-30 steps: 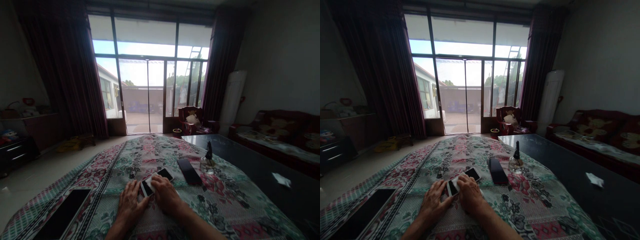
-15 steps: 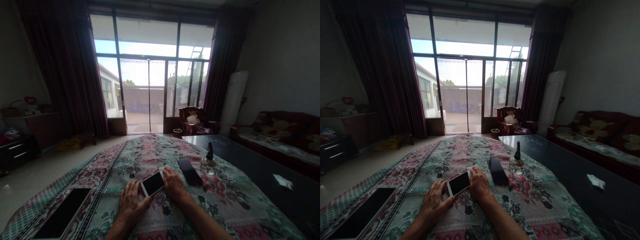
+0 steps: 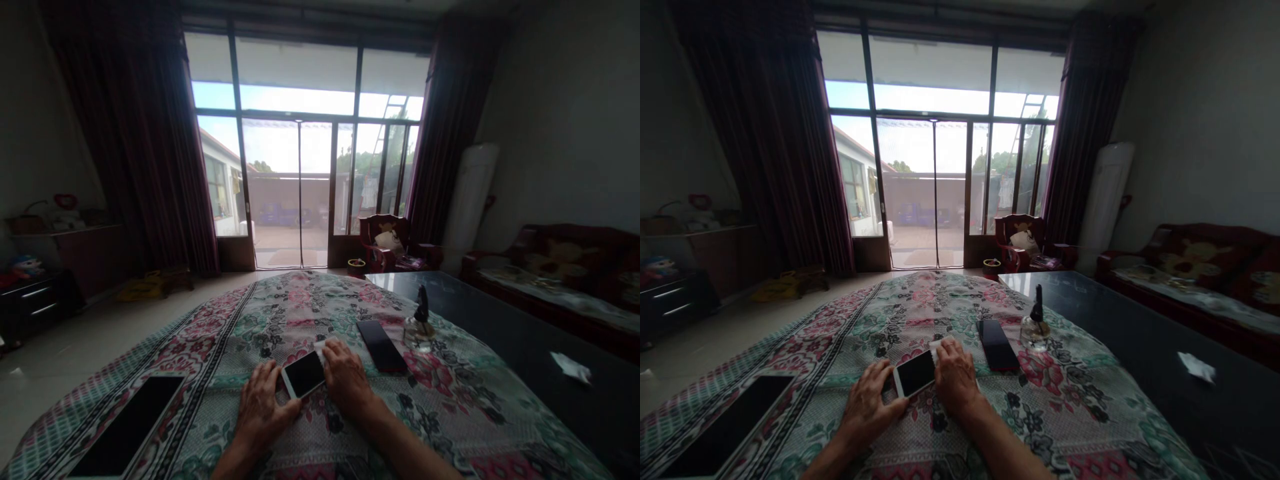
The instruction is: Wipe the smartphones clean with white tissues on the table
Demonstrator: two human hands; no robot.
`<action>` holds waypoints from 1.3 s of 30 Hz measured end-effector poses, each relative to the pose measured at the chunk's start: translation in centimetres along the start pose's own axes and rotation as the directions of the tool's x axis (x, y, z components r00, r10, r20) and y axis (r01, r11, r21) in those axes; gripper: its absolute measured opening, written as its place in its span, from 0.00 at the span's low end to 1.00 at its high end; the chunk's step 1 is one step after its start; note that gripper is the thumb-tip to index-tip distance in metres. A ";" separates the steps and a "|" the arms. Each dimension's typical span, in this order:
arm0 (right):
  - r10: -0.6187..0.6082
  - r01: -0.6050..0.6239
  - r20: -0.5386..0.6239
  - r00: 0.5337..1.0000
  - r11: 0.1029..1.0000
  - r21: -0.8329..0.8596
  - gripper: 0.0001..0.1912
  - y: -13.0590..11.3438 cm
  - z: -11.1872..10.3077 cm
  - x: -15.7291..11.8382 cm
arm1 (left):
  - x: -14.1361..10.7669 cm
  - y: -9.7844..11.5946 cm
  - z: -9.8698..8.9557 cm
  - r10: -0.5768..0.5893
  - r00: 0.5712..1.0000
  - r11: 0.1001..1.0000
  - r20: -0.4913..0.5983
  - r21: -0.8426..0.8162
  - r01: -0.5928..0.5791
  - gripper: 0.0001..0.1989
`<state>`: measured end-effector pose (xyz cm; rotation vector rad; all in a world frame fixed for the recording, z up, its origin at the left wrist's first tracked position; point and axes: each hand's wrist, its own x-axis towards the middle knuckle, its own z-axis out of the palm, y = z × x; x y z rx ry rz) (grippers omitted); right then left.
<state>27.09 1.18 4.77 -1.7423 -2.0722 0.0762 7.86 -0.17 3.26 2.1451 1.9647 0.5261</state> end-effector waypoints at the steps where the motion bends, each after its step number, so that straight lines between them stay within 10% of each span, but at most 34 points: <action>1: 0.000 0.000 0.003 1.000 1.000 -0.011 0.22 -0.3 0.0 -0.2 | 0.0 -0.1 0.0 0.002 1.000 1.000 -0.005 -0.006 -0.002 0.33; 20: -0.252 0.251 0.006 0.968 0.965 0.068 0.11 -4.8 0.0 -2.0 | 0.0 -0.5 0.1 0.050 0.999 0.999 -0.011 0.010 -0.050 0.33; 39: 0.090 -0.089 0.033 0.995 0.996 -0.015 0.24 -1.1 0.7 0.3 | -0.1 0.1 -0.4 0.015 0.999 1.000 0.035 -0.008 -0.014 0.37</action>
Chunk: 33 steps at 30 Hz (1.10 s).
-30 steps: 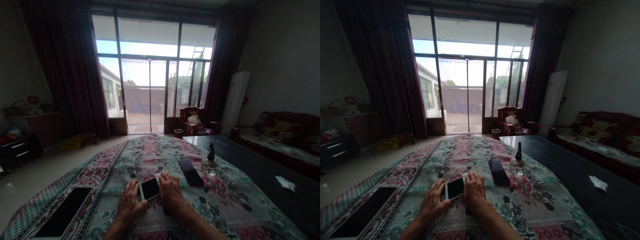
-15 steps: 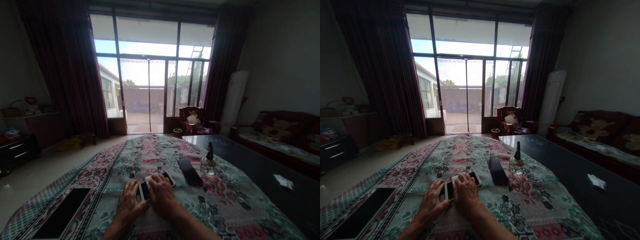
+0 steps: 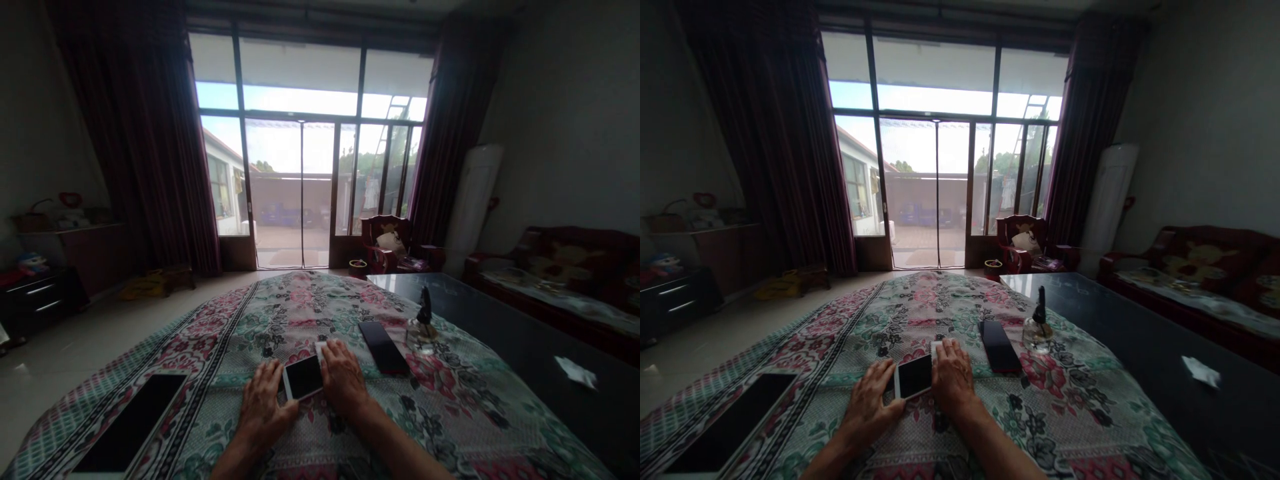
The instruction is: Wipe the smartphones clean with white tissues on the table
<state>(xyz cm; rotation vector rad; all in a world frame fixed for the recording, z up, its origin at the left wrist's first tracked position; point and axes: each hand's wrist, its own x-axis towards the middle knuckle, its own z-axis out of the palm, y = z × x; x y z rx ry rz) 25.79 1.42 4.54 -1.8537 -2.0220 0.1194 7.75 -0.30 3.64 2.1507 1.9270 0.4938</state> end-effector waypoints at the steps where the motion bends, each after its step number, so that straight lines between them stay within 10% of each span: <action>1: -0.021 0.021 0.009 1.000 1.000 0.005 0.25 -0.2 0.1 -0.3 | 0.0 0.0 0.0 0.004 1.000 1.000 0.004 -0.003 -0.004 0.36; 9: -0.288 0.282 0.045 0.957 0.954 0.105 0.26 -2.1 1.4 -2.7 | 0.1 -0.3 0.4 -0.004 1.000 1.000 0.002 -0.003 0.004 0.35; 22: -0.083 0.086 -0.040 0.996 0.994 0.073 0.23 0.4 -0.7 -0.1 | 0.2 -0.5 0.6 0.017 1.000 1.000 -0.021 0.013 -0.017 0.35; 33: -0.203 0.207 -0.058 0.977 0.976 0.066 0.23 0.2 0.7 -1.2 | 0.2 -0.5 0.6 0.015 1.000 1.000 -0.022 -0.002 -0.015 0.35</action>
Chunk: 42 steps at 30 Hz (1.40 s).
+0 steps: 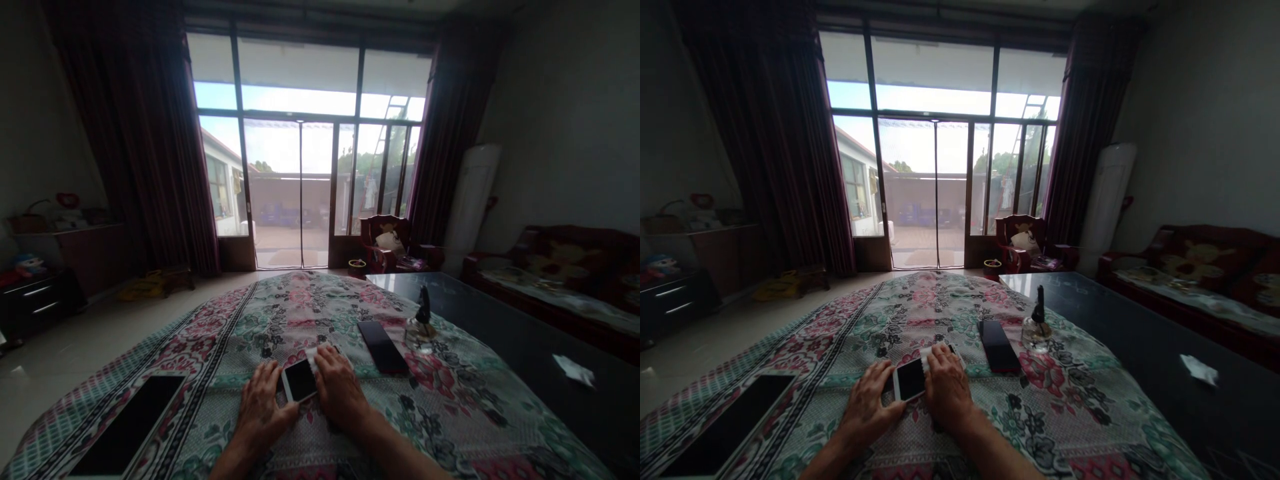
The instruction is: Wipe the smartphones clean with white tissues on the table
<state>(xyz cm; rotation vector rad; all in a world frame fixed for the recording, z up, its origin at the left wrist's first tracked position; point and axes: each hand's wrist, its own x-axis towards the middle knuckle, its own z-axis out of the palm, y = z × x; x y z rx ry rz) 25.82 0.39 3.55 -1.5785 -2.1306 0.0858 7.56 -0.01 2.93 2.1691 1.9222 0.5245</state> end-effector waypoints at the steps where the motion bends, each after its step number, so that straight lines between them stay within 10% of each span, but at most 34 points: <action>1: -0.029 0.029 0.005 1.000 1.000 0.008 0.23 -0.3 0.2 -0.3 | 0.0 0.0 0.0 0.000 1.000 1.000 0.000 -0.002 0.000 0.35; 7: -0.122 0.120 0.036 0.992 0.991 0.055 0.22 -1.9 0.7 -1.2 | -0.1 0.2 -0.2 0.001 1.000 1.000 0.007 0.014 -0.001 0.34; 32: 0.148 -0.149 -0.011 0.989 0.987 -0.055 0.24 0.5 -1.0 1.1 | 0.0 0.0 0.0 -0.009 1.000 0.999 0.000 -0.035 0.009 0.35; 42: -0.036 0.036 0.013 0.999 0.999 -0.033 0.24 -0.3 0.0 0.1 | 0.1 -0.1 0.2 0.018 1.000 1.000 -0.021 -0.016 -0.018 0.34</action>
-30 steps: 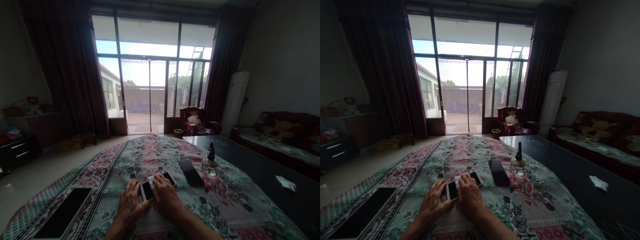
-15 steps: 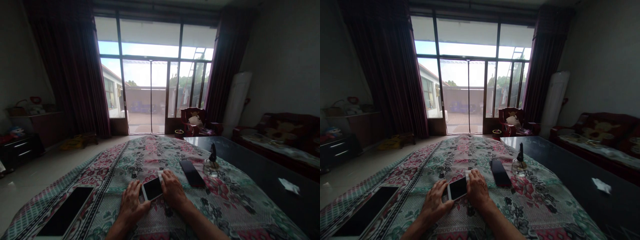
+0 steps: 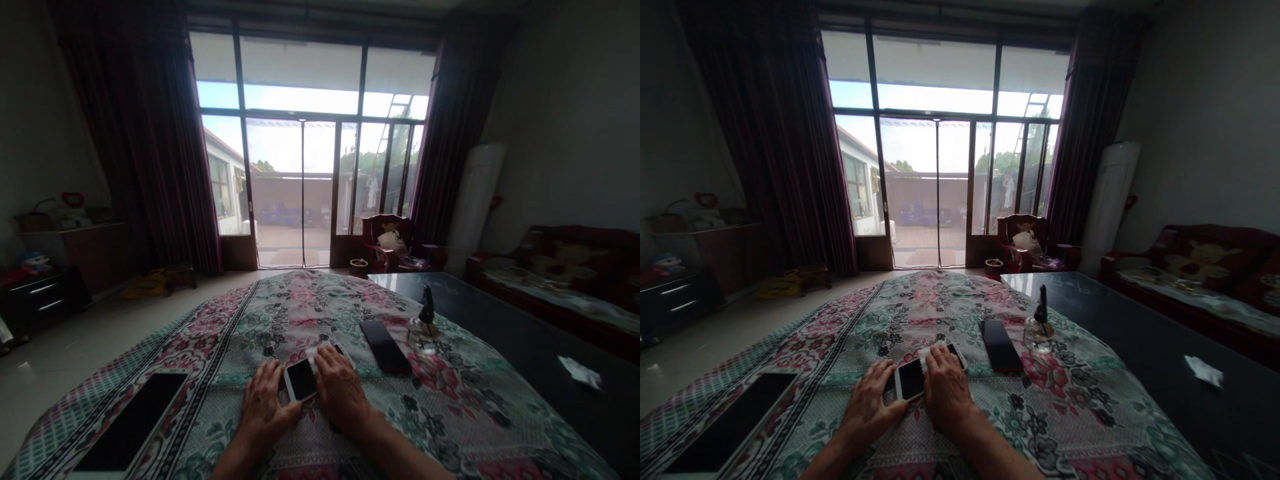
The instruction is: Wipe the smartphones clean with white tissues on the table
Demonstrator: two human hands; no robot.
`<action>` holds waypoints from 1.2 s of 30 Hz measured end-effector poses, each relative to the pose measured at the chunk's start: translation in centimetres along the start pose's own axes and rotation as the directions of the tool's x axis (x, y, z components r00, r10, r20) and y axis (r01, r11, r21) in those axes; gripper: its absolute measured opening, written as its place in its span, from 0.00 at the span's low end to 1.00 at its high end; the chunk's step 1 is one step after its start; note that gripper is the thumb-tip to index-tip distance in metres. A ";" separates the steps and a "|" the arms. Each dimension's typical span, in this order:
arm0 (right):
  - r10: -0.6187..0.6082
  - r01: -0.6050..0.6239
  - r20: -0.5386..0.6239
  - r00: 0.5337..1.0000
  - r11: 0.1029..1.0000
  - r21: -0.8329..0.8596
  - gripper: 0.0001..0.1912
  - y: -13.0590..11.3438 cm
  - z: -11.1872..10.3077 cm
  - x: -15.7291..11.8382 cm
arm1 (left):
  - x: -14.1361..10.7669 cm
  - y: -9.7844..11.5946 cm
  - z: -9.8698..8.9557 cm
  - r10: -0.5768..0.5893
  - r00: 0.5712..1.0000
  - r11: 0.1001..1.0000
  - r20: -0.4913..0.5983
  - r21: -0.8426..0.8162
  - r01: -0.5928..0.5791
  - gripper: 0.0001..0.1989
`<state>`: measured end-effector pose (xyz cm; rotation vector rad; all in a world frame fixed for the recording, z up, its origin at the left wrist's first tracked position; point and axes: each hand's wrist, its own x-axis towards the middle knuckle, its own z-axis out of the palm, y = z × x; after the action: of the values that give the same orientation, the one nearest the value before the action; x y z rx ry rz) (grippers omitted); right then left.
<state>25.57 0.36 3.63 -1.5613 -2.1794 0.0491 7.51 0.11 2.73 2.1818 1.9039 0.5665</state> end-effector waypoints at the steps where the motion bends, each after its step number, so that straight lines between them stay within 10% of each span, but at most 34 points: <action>1: -0.012 0.012 0.001 1.000 1.000 0.006 0.24 0.0 0.1 -0.1 | 0.0 0.0 0.0 0.002 1.000 1.000 -0.003 0.000 -0.002 0.34; 23: 0.219 -0.220 -0.018 0.975 0.973 -0.065 0.25 1.9 -0.8 1.3 | -0.3 0.6 -0.9 -0.024 0.999 1.000 0.026 -0.013 0.024 0.35; 36: -0.029 0.028 0.036 0.999 0.999 0.032 0.25 -1.6 0.7 -1.0 | -0.2 0.4 -1.0 -0.020 0.997 1.000 0.075 -0.016 0.021 0.36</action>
<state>24.17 -0.96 3.14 -1.5235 -2.2175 0.1029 7.47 -0.28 3.78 2.1394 1.8746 0.4880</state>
